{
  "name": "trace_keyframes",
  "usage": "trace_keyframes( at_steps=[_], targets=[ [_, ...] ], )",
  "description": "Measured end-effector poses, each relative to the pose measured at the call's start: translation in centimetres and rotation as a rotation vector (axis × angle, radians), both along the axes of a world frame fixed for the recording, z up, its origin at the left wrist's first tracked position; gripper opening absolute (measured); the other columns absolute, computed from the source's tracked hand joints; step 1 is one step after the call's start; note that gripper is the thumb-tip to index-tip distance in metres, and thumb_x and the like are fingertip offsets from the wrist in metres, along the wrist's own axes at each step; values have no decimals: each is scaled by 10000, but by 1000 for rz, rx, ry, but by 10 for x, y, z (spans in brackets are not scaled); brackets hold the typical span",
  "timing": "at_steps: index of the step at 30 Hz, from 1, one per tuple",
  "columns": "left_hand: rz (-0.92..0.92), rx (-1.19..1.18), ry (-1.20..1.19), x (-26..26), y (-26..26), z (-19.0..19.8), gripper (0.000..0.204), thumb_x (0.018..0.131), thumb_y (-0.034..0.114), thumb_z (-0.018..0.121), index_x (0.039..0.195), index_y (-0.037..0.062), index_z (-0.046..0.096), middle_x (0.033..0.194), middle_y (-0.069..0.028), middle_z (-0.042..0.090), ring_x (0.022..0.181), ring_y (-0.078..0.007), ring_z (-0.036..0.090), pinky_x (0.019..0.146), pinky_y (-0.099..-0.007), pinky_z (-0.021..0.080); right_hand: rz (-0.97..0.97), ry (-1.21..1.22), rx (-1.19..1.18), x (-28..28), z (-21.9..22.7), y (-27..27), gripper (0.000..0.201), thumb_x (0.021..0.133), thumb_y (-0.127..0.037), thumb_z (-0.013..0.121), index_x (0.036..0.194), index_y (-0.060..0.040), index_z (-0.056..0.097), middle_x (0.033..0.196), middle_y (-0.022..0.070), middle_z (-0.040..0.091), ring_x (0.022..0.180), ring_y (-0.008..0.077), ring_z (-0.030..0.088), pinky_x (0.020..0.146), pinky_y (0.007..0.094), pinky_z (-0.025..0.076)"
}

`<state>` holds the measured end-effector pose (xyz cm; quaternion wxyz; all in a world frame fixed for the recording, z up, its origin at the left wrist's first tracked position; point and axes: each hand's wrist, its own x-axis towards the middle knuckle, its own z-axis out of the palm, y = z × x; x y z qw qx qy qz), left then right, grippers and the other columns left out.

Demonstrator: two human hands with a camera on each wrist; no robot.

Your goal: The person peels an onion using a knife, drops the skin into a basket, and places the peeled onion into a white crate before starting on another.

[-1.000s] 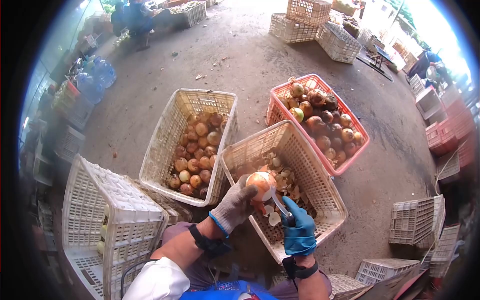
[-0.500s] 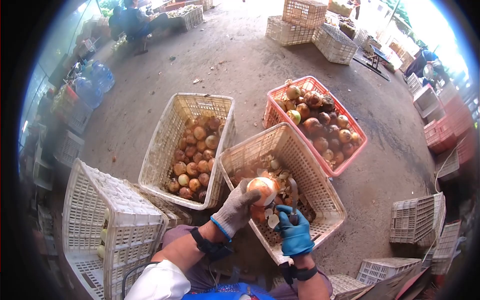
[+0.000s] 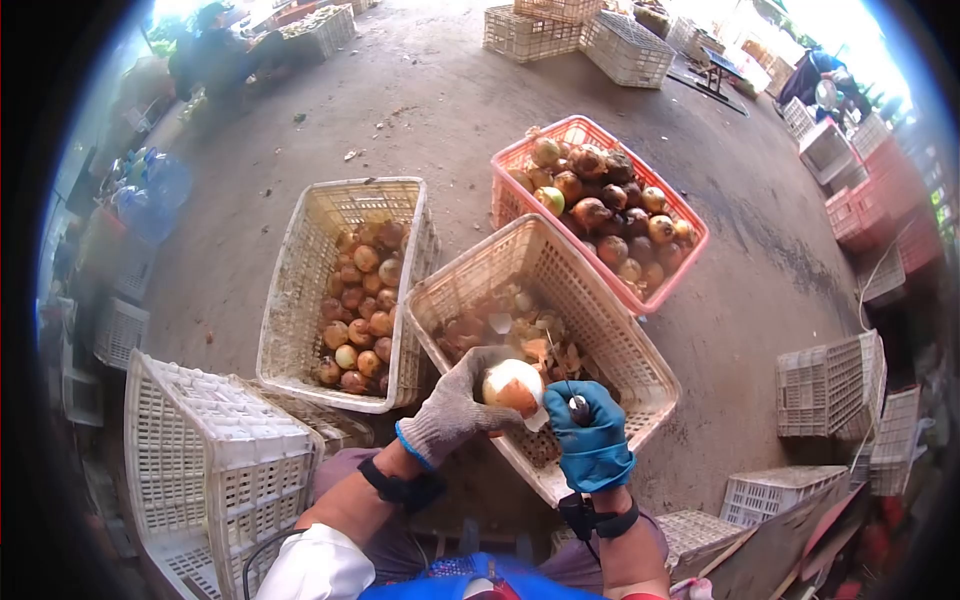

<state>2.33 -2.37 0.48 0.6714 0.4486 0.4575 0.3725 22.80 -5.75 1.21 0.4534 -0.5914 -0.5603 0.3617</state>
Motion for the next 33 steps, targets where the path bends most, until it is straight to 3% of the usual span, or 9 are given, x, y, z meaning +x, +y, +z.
trace_keyframes(
  at_steps=[4,7,9,12,16,19,23,28,33],
  targets=[
    [-7,-67,-138,2,0,3,783,691,110,903,1366,52,509,1260,-80,605,1031,-153,658,714,-276,602,-158,131,1,8,-9,0,67,949,-89,740,999,-55,713,895,12,694,762,68,612,685,238,502],
    [26,-102,-257,1,3,1,769,697,86,887,1366,41,510,1247,-79,614,1050,-156,648,791,-293,581,-210,357,-303,14,9,8,77,962,-106,733,1014,-55,711,950,11,719,785,54,617,679,230,501],
    [43,-158,-303,-1,4,1,776,696,71,897,1371,33,516,1226,-71,629,1109,-166,626,966,-328,540,-118,289,-268,11,16,8,116,974,-138,726,1043,-45,719,1007,20,743,835,69,649,723,235,523],
    [41,-13,-86,2,5,3,764,697,98,874,1363,28,507,1237,-88,616,1083,-155,629,865,-300,578,-18,123,-122,-3,24,3,131,960,-119,714,1045,-20,725,1014,46,739,852,122,659,783,283,542],
    [-10,-99,-2,4,1,13,787,679,117,892,1362,29,511,1242,-81,619,1115,-162,617,916,-301,557,82,-237,97,5,13,2,96,899,-49,676,978,-7,711,903,76,691,837,157,655,773,325,541],
    [-26,-97,-28,4,1,14,798,670,123,896,1363,29,510,1248,-75,619,1113,-163,621,904,-302,563,-109,-53,15,3,7,1,111,882,-78,705,973,-14,710,910,82,695,764,180,667,698,334,537],
    [-10,-130,-179,2,2,19,810,663,99,879,1379,30,506,1260,-80,617,1127,-175,621,933,-312,557,-238,283,-286,12,-5,9,67,966,-101,688,1003,-45,693,819,-5,683,650,62,585,581,236,486],
    [-4,-150,-268,-4,5,8,829,646,35,841,1401,30,500,1287,-88,609,1171,-192,614,1009,-332,529,-104,704,-533,18,8,13,352,1025,-370,672,1199,-67,711,760,-45,613,579,53,508,528,233,414],
    [-72,-123,-213,1,10,25,899,631,0,864,1443,21,481,1351,-97,587,1270,-220,573,1100,-359,474,-36,225,-505,9,38,5,415,980,-385,731,1238,-62,695,846,-26,641,658,78,566,616,247,475]
  ],
)
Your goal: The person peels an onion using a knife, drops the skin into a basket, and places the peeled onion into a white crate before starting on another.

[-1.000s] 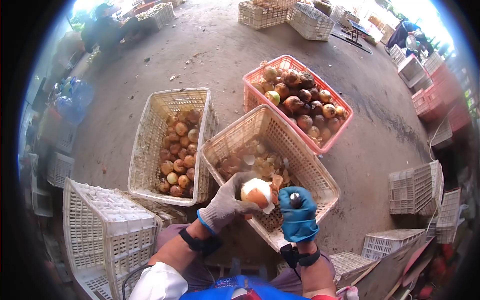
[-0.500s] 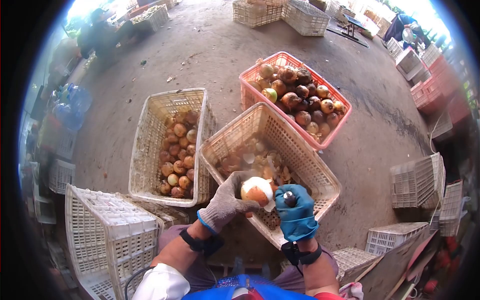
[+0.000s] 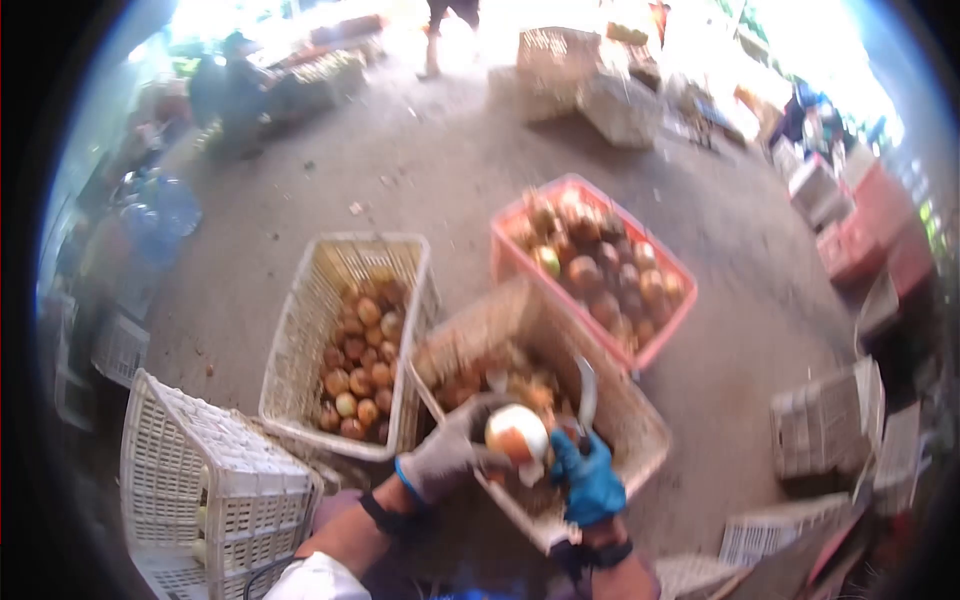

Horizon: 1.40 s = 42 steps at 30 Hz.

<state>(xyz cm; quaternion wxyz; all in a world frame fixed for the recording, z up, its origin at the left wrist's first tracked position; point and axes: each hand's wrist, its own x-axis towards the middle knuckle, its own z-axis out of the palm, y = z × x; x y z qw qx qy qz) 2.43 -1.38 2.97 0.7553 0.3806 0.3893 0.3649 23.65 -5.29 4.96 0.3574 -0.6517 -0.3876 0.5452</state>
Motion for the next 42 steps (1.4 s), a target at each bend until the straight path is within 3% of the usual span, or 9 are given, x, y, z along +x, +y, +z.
trace_keyframes(
  at_steps=[4,6,9,15,19,20,22,25,42],
  targets=[
    [-49,163,-186,11,-1,15,1106,668,14,911,1584,35,293,1460,-140,528,1374,-250,496,1146,-379,431,-344,126,447,-5,-22,1,120,942,-108,742,1034,-31,753,947,43,742,785,118,644,727,295,545],
    [-63,210,-36,4,7,-9,1118,712,56,919,1600,17,241,1504,-157,491,1374,-244,488,1151,-379,426,-269,-539,509,20,-57,9,189,919,-203,750,962,-21,719,792,40,729,728,172,680,650,326,565],
    [-79,124,-3,2,-7,-13,1020,805,265,870,1586,-24,280,1522,-178,477,1396,-233,470,1157,-350,403,-164,-598,845,4,-93,17,170,917,-192,753,954,-31,712,751,36,715,685,144,658,603,306,536],
    [-91,176,198,-2,-7,-51,878,847,270,735,1580,10,327,1401,-155,565,1220,-228,589,1030,-336,494,-196,-172,330,-14,-55,-1,155,924,-181,746,975,-39,711,757,30,712,649,110,636,570,282,507],
    [-19,-20,-234,11,-14,-72,1101,773,520,873,1574,25,302,1396,-151,565,1265,-268,600,1065,-398,509,-267,-191,384,-2,-68,3,92,949,-80,713,1022,-28,735,921,41,725,798,118,644,740,292,543],
    [20,-119,-404,9,-14,-66,1072,778,505,878,1569,50,314,1374,-136,577,1240,-277,623,1045,-425,534,-264,-197,426,-4,-48,5,109,986,-160,685,1023,-61,714,763,-14,666,589,47,539,525,256,436],
    [86,-174,-520,6,-14,-61,1016,798,487,860,1560,80,326,1354,-122,585,1202,-299,648,1018,-471,561,-268,-207,439,6,-60,6,144,1018,-200,677,1088,-78,706,808,-54,645,621,40,517,532,243,407],
    [153,-160,-533,-1,-6,-57,1047,780,531,858,1559,87,318,1363,-130,576,1197,-323,651,1022,-485,563,-125,-199,347,6,-48,10,362,984,-171,732,1310,-28,661,1049,45,717,869,114,633,780,288,539],
    [136,197,129,-22,7,-42,1382,573,531,976,1601,-29,241,1392,-127,560,1257,-202,567,1072,-331,467,447,-553,700,11,-43,5,442,828,-18,674,1247,-146,730,840,167,690,725,361,678,671,455,530]
  ],
)
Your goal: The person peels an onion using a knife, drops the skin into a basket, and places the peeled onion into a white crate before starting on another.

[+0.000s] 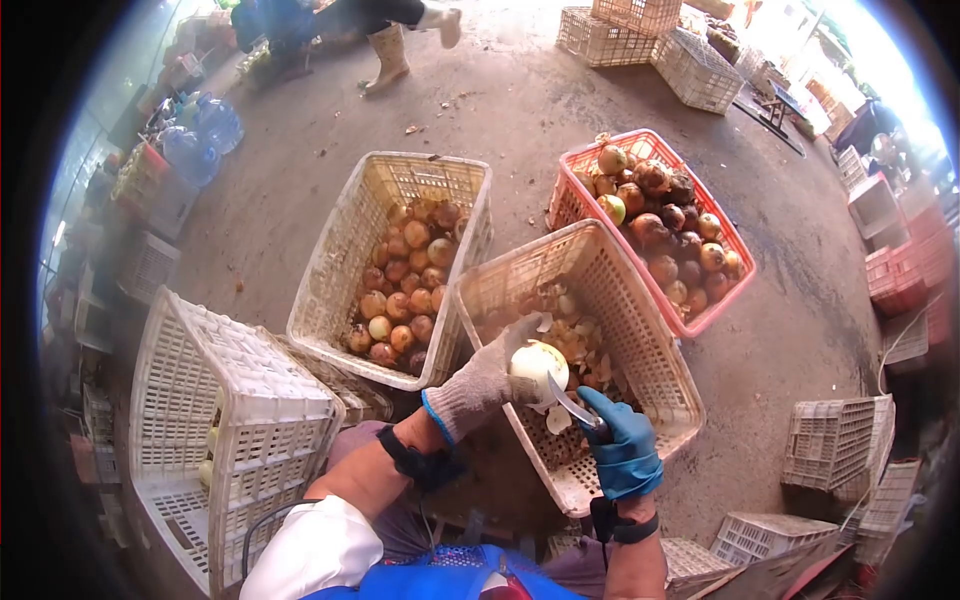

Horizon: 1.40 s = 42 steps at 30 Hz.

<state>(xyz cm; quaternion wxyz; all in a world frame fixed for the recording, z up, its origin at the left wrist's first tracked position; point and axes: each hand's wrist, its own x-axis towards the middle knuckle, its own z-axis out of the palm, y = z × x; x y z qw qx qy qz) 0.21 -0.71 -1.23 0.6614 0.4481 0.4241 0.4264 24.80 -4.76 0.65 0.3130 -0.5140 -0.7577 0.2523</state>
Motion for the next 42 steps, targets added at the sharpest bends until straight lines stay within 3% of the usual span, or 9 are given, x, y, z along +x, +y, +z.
trace_keyframes(
  at_steps=[4,12,16,18,19,23,27,37,42],
  targets=[
    [-56,4,75,-2,1,8,1392,549,578,971,1595,-22,276,1411,-125,553,1280,-193,539,1094,-331,442,0,53,-54,3,2,-2,440,830,-28,678,1250,-151,728,840,158,692,728,359,680,673,455,531],
    [-58,-64,118,3,1,7,1148,709,407,901,1584,-22,294,1378,-130,576,1252,-202,561,1075,-331,455,-144,-217,53,-1,-6,-11,366,882,-110,739,1246,-149,729,874,149,716,721,324,692,654,432,529],
    [-58,-65,31,1,-1,10,963,767,293,920,1544,38,412,1497,-153,506,1340,-216,518,1131,-348,421,-273,410,-384,-8,-35,-16,302,979,-224,722,1259,-113,713,874,75,741,690,198,680,632,341,530],
    [-65,79,255,-3,0,14,1058,737,321,912,1569,8,339,1398,-136,571,1264,-202,559,1076,-335,458,-377,672,-870,-4,-8,-11,324,1004,-275,713,1271,-91,702,886,23,739,705,136,668,649,292,539],
    [-71,147,363,-2,-1,16,1106,722,334,908,1582,-7,303,1348,-128,603,1226,-195,579,1049,-329,477,-334,668,-879,-8,4,-10,377,983,-219,745,1317,-62,667,1004,-1,708,787,102,655,747,262,561],
    [-182,-24,303,3,-4,28,1136,703,260,942,1593,17,278,1406,-149,572,1239,-203,578,1070,-341,467,-204,665,-598,-21,1,-12,572,891,-72,820,1415,-46,592,1219,74,677,1026,104,647,907,270,544],
    [-260,143,474,8,-10,9,1172,690,262,959,1600,31,258,1410,-152,577,1214,-213,602,1079,-356,466,-93,332,-212,-27,17,-5,557,843,-94,852,1350,-17,633,1161,136,718,996,211,696,860,341,563],
    [-340,141,550,15,-18,8,1173,667,296,950,1598,60,277,1219,-139,664,1156,-206,637,1022,-359,506,7,39,-19,-16,7,-7,302,769,2,721,1067,-46,719,887,169,690,785,341,699,712,402,560],
    [-325,132,447,16,-16,16,1166,693,279,933,1612,64,248,1237,-145,668,1162,-219,641,1040,-364,498,-237,258,-134,-14,7,-10,255,803,-1,685,1056,-27,702,934,146,705,826,297,707,759,371,560]
  ],
)
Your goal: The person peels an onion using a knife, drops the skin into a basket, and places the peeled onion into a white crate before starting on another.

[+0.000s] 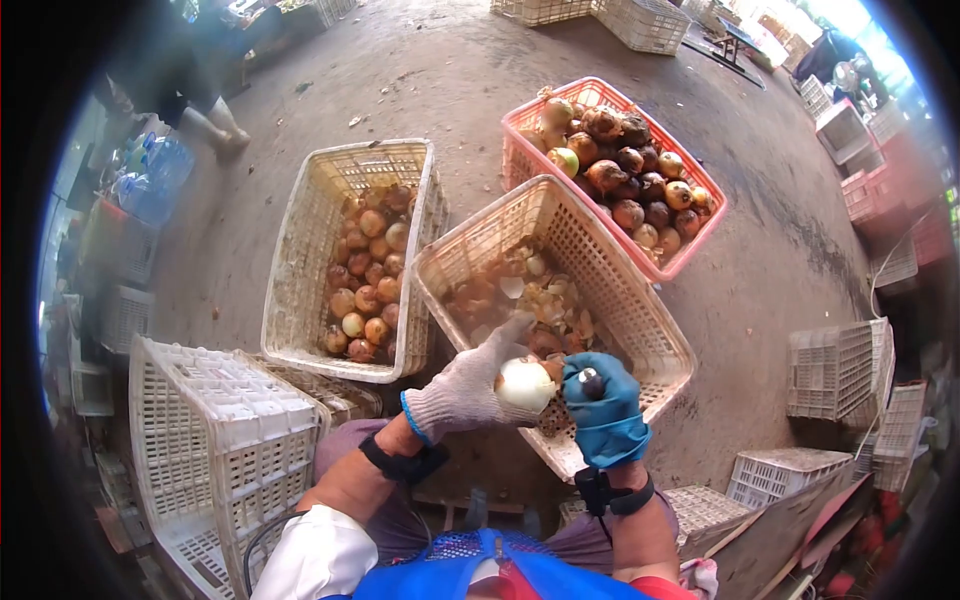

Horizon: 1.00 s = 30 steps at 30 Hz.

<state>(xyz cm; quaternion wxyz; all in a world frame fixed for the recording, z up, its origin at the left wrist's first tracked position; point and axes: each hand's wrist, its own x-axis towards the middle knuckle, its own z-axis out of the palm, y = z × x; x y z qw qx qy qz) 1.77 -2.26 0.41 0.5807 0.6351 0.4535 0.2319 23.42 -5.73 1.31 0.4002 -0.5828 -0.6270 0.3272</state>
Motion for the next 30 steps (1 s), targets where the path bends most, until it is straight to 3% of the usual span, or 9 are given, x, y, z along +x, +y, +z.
trace_keyframes(
  at_steps=[2,8,10,14,15,18,25,28,30],
  targets=[
    [12,-3,-66,-2,1,2,1197,691,279,942,1615,35,221,1226,-166,683,1188,-266,650,1061,-377,491,-117,85,-77,4,1,4,232,820,-4,674,1051,-11,693,958,124,717,856,244,717,794,337,561],
    [151,-140,-338,-4,5,3,1196,672,147,925,1626,20,215,1355,-129,601,1247,-184,566,1080,-332,458,-87,131,-307,12,-17,5,377,954,-78,689,1328,-39,673,1111,109,738,918,128,679,828,292,552],
    [169,-69,-286,-6,6,-4,1193,682,148,925,1630,26,212,1361,-123,598,1241,-188,573,1079,-332,460,-69,217,-310,7,-12,3,368,956,-96,708,1319,-42,678,1110,95,736,873,91,661,792,272,550],
    [135,-46,-122,-7,6,-4,1173,702,170,928,1627,32,220,1379,-132,597,1222,-193,588,1077,-338,465,60,243,-286,-5,15,2,397,943,-69,749,1332,-44,673,1176,72,721,978,104,671,845,258,554],
    [119,-58,-110,-6,5,-2,1164,708,179,926,1624,32,224,1381,-137,599,1222,-193,591,1077,-342,467,73,193,-183,-7,14,3,423,899,-79,786,1310,-66,690,1030,55,729,711,80,595,634,270,502],
    [75,-48,-49,-4,3,1,1134,727,202,920,1616,31,237,1385,-150,609,1226,-195,596,1077,-353,471,160,102,-185,-6,22,4,426,909,-74,787,1321,-45,682,1133,99,722,986,162,671,845,292,540],
    [-24,-88,-9,-2,-1,-11,1115,746,234,911,1608,11,239,1380,-150,619,1238,-192,590,1080,-357,465,249,91,-8,0,5,2,218,901,-34,761,1118,-24,740,958,99,720,853,197,668,772,322,526],
    [-50,-104,-28,-2,-2,-14,1134,732,236,918,1608,2,236,1395,-136,604,1253,-193,575,1082,-346,458,178,-5,105,1,-1,1,286,800,-1,725,1083,-46,727,876,132,688,761,258,663,681,376,514],
    [-41,-120,-93,-2,-2,-14,1148,721,242,920,1610,0,235,1417,-131,581,1269,-193,561,1085,-338,452,-2,-41,101,2,-2,2,236,824,-27,732,1059,-41,724,905,135,696,770,253,679,685,367,529]
  ],
)
